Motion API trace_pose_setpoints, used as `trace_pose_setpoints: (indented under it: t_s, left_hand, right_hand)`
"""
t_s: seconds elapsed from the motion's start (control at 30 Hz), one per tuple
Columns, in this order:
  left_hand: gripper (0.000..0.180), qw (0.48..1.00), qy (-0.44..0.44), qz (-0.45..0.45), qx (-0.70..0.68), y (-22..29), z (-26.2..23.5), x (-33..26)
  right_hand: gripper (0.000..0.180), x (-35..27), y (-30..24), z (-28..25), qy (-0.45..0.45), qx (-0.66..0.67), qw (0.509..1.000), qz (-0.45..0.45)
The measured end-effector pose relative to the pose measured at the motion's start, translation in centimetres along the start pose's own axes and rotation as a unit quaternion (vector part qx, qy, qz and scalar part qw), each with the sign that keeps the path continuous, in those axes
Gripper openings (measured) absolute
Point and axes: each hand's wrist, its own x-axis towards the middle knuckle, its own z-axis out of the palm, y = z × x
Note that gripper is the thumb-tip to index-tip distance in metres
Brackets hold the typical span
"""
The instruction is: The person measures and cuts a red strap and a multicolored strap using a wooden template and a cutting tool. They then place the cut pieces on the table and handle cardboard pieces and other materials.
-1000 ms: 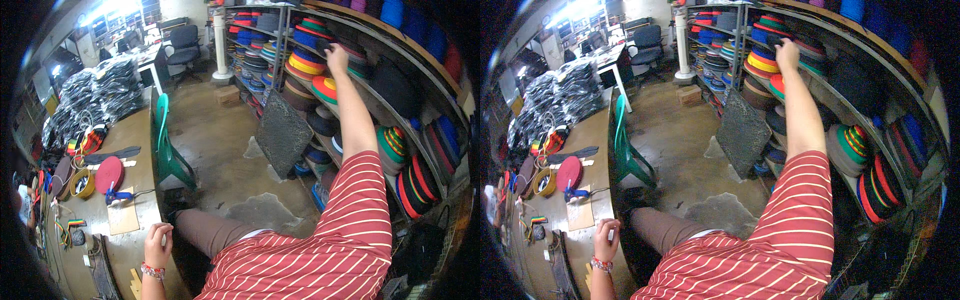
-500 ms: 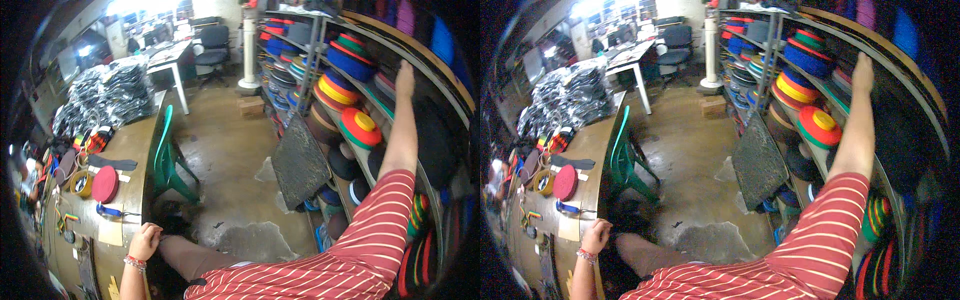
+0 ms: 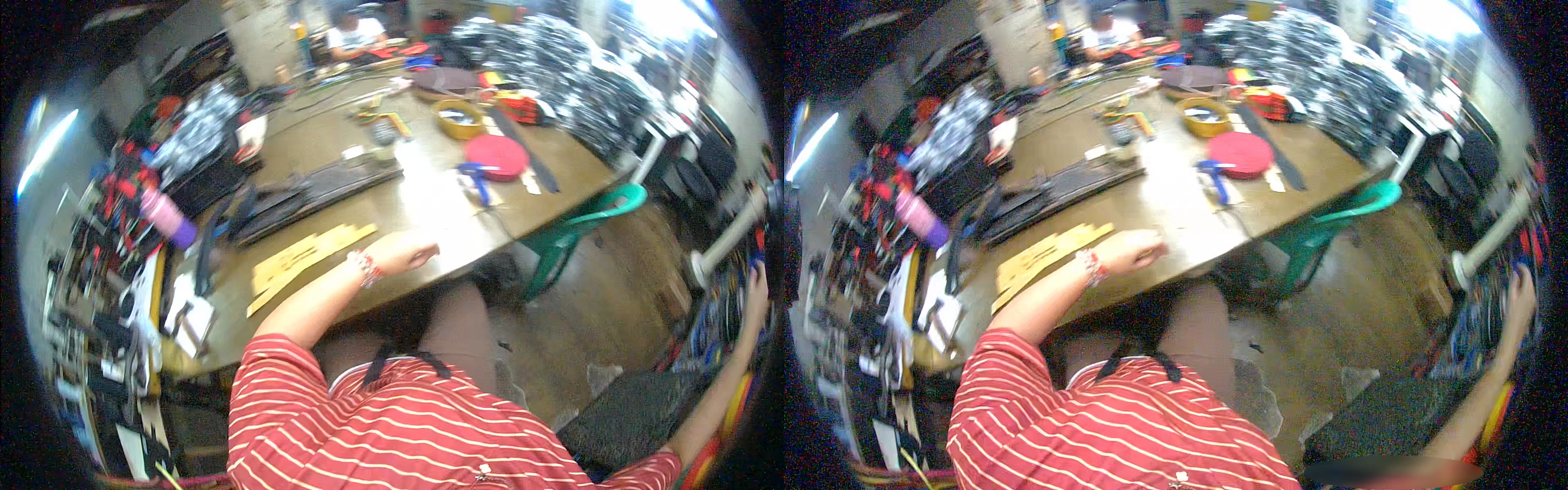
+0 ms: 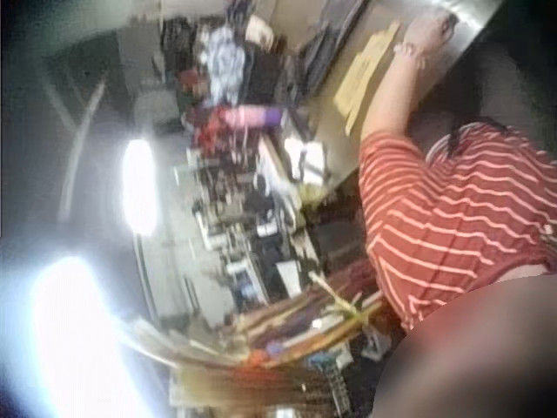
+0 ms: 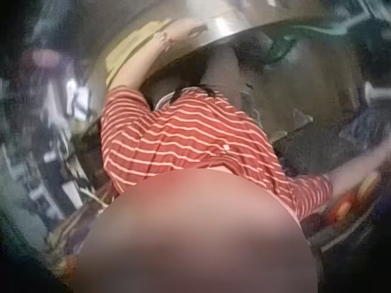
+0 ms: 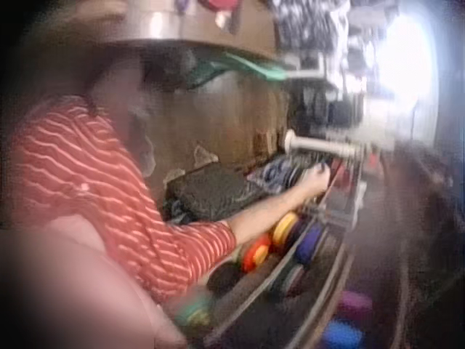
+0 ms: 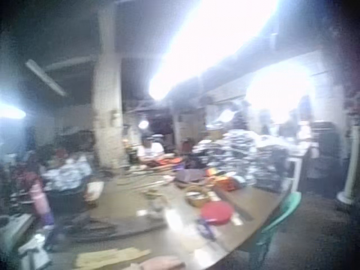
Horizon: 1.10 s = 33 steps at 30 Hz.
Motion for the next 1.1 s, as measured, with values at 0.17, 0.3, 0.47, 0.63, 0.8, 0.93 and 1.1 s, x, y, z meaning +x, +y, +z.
trace_pose_setpoints:
  t_s: [0.17,0.3,0.47,0.63,0.8,0.93,1.1]
  left_hand:
    - [0.012,0.968,0.167,-0.164,0.095,-6.6,-6.8,-9.5]
    - [0.022,0.843,0.310,-0.389,0.205,-13.2,-11.3,-18.1]
    - [0.043,0.678,0.300,-0.574,0.347,-20.5,-13.3,-22.1]
    - [0.019,0.753,0.289,-0.483,0.341,-19.4,-13.4,-23.6]
    - [0.010,0.881,0.197,-0.261,0.343,-7.5,-8.1,-22.0]
    - [0.013,0.914,0.179,-0.279,0.234,-0.7,-3.2,-21.8]
    - [0.028,0.930,0.099,-0.300,0.188,0.4,-2.9,-21.9]
  right_hand:
    - [0.023,-0.8,-36.0,-5.7,0.060,0.317,0.896,-0.304]
    - [0.022,-5.0,-53.4,-16.1,0.049,0.364,0.830,-0.420]
    - [0.025,-10.3,-68.0,-17.9,0.056,0.397,0.663,-0.632]
    - [0.030,-16.1,-79.1,-14.0,0.018,0.413,0.531,-0.739]
    - [0.048,-24.3,-81.9,-9.0,0.134,0.396,0.487,-0.766]
    - [0.048,-28.7,-76.5,-4.3,-0.036,0.430,0.442,-0.786]
    - [0.043,-31.3,-71.7,-0.4,-0.147,0.445,0.461,-0.754]
